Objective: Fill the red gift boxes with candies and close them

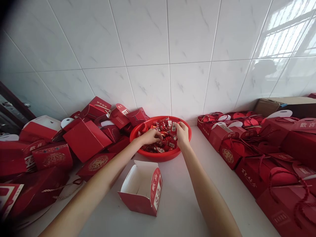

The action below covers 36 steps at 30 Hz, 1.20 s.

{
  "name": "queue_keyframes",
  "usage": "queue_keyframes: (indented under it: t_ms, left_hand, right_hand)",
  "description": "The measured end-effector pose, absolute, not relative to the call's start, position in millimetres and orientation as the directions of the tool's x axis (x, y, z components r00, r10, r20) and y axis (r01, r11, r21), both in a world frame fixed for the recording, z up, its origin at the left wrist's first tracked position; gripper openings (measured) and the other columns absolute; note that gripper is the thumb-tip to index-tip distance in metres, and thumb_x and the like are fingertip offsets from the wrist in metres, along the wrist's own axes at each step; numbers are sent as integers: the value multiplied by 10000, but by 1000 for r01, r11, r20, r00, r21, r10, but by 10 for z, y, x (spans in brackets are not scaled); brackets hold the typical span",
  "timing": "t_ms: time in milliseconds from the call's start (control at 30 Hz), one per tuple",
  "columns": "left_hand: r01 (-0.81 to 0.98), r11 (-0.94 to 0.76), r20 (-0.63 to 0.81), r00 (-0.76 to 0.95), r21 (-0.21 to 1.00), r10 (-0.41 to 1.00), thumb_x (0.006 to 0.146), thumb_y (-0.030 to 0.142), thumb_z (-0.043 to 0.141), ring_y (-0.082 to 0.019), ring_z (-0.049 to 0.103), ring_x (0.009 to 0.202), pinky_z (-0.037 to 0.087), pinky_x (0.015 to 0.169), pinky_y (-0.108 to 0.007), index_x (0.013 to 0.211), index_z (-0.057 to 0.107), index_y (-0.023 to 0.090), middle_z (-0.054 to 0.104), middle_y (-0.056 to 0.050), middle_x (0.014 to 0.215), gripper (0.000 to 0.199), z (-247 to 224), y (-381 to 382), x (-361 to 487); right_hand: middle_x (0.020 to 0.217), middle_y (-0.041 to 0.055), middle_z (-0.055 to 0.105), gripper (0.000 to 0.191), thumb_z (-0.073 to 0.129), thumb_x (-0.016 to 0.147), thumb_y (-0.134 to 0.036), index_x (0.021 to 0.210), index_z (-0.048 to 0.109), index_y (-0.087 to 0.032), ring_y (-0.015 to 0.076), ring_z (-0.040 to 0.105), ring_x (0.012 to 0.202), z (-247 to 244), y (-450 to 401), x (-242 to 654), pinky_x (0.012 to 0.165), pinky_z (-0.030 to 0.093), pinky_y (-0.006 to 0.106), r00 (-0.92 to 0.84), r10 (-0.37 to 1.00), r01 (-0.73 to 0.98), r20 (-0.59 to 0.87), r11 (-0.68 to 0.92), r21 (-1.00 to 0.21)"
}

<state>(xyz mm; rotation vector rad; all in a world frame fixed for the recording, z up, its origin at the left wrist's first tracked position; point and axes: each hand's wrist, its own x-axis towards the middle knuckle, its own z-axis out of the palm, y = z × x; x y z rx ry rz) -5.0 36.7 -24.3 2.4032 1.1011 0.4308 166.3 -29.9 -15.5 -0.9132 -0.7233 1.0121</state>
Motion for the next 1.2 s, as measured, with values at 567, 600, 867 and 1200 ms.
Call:
queue_keyframes:
  t_ms: [567, 600, 867, 1200]
  left_hand:
    - [383, -634, 509, 383, 672, 771, 896, 184, 566, -208, 689, 1062, 544, 966, -346, 1044, 704, 153, 742, -95, 1144, 204, -220, 448, -42]
    - [368, -638, 519, 377, 676, 767, 900, 197, 571, -205, 689, 1060, 545, 964, -344, 1042, 698, 151, 740, -94, 1146, 197, -222, 449, -42]
    - [215, -628, 508, 422, 748, 750, 865, 298, 632, -204, 698, 997, 569, 893, -327, 1059, 698, 149, 752, -88, 1067, 253, -226, 407, -38]
    - [293, -394, 83, 702, 871, 707, 707, 202, 739, -238, 693, 1072, 552, 910, -341, 1066, 736, 183, 759, -62, 1111, 359, -62, 305, -267]
  right_hand:
    - [685, -21, 674, 212, 810, 577, -316, 661, 647, -210, 136, 590, 612, -161, -299, 1678, 470, 469, 216, 161, 985, -389, 55, 115, -914]
    - [714, -16, 687, 212, 816, 574, -313, 676, 661, -209, 140, 603, 631, -158, -302, 1677, 473, 474, 216, 142, 989, -385, 50, 102, -917]
    - [713, -2, 674, 265, 856, 588, -347, 678, 657, -197, 165, 640, 684, -181, -295, 1685, 559, 546, 262, 76, 995, -384, 69, 93, -919]
    - [634, -49, 613, 386, 846, 546, -401, 668, 525, -226, 144, 592, 598, -222, -194, 1730, 491, 485, 251, 307, 950, -518, 59, 219, -827]
